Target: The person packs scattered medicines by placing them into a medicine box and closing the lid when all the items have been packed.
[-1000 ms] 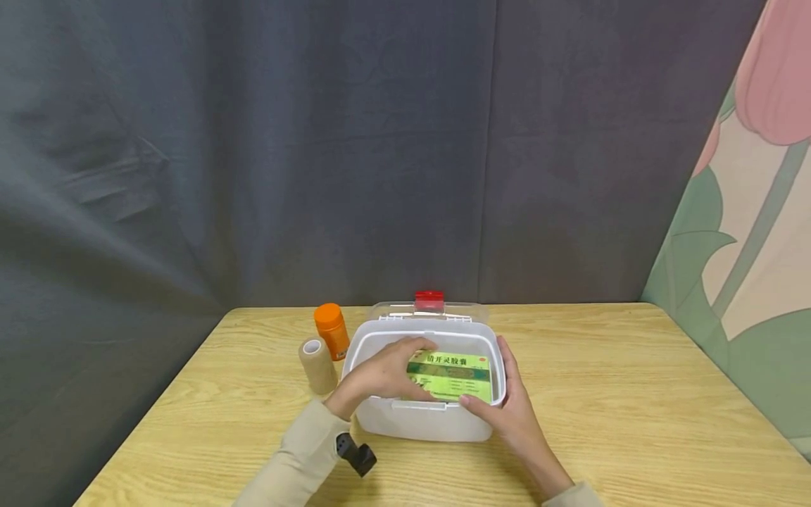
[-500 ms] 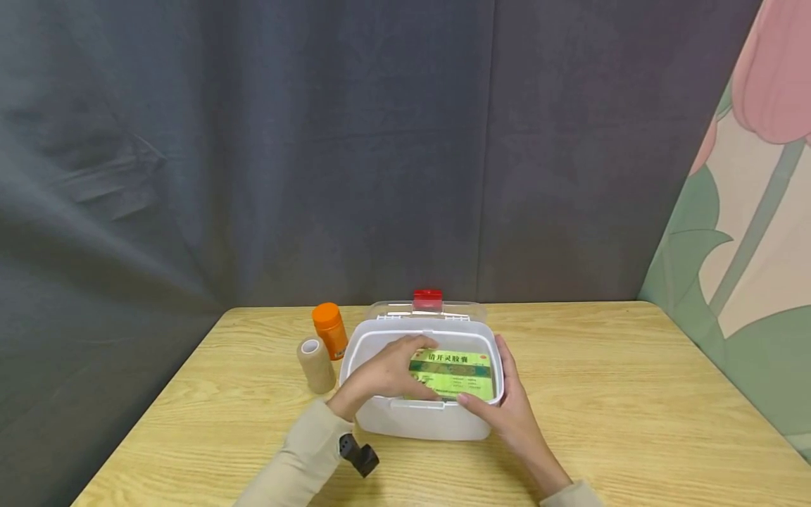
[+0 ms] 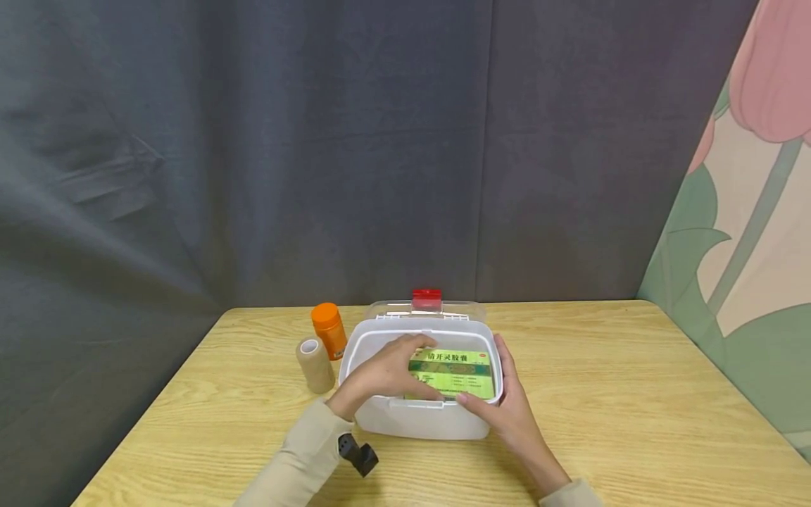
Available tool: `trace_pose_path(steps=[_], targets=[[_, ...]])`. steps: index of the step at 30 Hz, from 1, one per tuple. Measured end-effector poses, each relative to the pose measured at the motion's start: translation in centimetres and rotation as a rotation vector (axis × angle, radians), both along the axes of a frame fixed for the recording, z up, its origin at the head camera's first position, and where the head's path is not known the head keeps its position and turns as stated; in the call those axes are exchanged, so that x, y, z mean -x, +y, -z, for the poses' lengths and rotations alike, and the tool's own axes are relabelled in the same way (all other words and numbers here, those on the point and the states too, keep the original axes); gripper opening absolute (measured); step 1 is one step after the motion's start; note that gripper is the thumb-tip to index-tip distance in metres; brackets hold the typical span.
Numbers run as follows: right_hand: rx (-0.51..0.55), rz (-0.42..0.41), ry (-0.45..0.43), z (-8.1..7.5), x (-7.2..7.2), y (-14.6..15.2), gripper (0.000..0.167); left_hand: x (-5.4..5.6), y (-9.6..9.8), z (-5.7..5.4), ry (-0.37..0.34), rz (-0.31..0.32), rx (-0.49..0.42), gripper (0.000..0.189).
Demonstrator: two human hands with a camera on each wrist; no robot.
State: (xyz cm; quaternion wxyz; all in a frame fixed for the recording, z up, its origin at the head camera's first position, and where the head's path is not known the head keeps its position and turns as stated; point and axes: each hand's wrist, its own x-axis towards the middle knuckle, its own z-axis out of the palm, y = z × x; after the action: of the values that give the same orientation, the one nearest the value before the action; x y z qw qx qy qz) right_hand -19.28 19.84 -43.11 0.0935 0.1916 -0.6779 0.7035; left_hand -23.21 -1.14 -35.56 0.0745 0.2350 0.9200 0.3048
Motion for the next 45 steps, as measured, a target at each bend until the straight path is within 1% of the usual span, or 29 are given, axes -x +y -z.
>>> trace_pose_path(steps=[6, 9, 11, 17, 20, 23, 25, 27, 29, 31, 35, 41, 43, 45], targets=[[-0.009, 0.01, -0.009, 0.0, 0.0, 0.0, 0.098, 0.0, -0.4, -0.1, -0.012, -0.006, -0.02, 0.084], [-0.004, 0.009, -0.011, 0.0, 0.0, 0.0, 0.098, 0.0, -0.7, -0.3, -0.003, -0.022, -0.058, 0.084], [0.002, 0.008, -0.009, 0.0, -0.1, 0.0, 0.098, 0.0, -0.9, -0.4, 0.011, -0.04, -0.1, 0.081], [0.019, 0.008, 0.002, 0.0, -0.2, -0.1, 0.098, 0.1, -1.8, -1.0, 0.077, -0.11, -0.196, 0.074], [0.015, 0.017, -0.005, 0.0, -0.3, -0.1, 0.098, 0.3, -2.3, -1.1, 0.129, -0.101, -0.272, 0.07], [0.012, 0.028, -0.011, 0.0, -0.3, -0.1, 0.099, 0.4, -2.8, -1.3, 0.189, -0.067, -0.37, 0.062], [0.012, 0.031, -0.013, 0.0, -0.3, -0.2, 0.099, 0.4, -3.1, -1.5, 0.21, -0.067, -0.421, 0.058], [0.014, 0.031, -0.014, 0.1, -0.3, -0.2, 0.099, 0.3, -3.3, -1.7, 0.214, -0.082, -0.458, 0.055], [0.016, 0.03, -0.013, 0.1, -0.3, -0.2, 0.099, 0.3, -3.7, -2.0, 0.213, -0.108, -0.489, 0.054], [0.018, 0.027, -0.008, 0.1, -0.2, -0.2, 0.099, 0.2, -4.0, -2.2, 0.229, -0.118, -0.523, 0.053], [0.021, 0.027, -0.001, 0.2, -0.2, -0.2, 0.099, 0.2, -4.7, -2.3, 0.281, -0.114, -0.582, 0.051], [0.021, 0.029, 0.002, 0.2, -0.2, -0.2, 0.099, -0.3, -5.8, -2.5, 0.341, -0.097, -0.649, 0.051], [0.021, 0.028, 0.003, 0.2, -0.2, -0.2, 0.099, -0.4, -6.2, -2.5, 0.368, -0.105, -0.66, 0.051], [0.019, 0.025, 0.0, 0.2, -0.2, -0.1, 0.099, -0.5, -6.7, -2.5, 0.385, -0.127, -0.667, 0.052]])
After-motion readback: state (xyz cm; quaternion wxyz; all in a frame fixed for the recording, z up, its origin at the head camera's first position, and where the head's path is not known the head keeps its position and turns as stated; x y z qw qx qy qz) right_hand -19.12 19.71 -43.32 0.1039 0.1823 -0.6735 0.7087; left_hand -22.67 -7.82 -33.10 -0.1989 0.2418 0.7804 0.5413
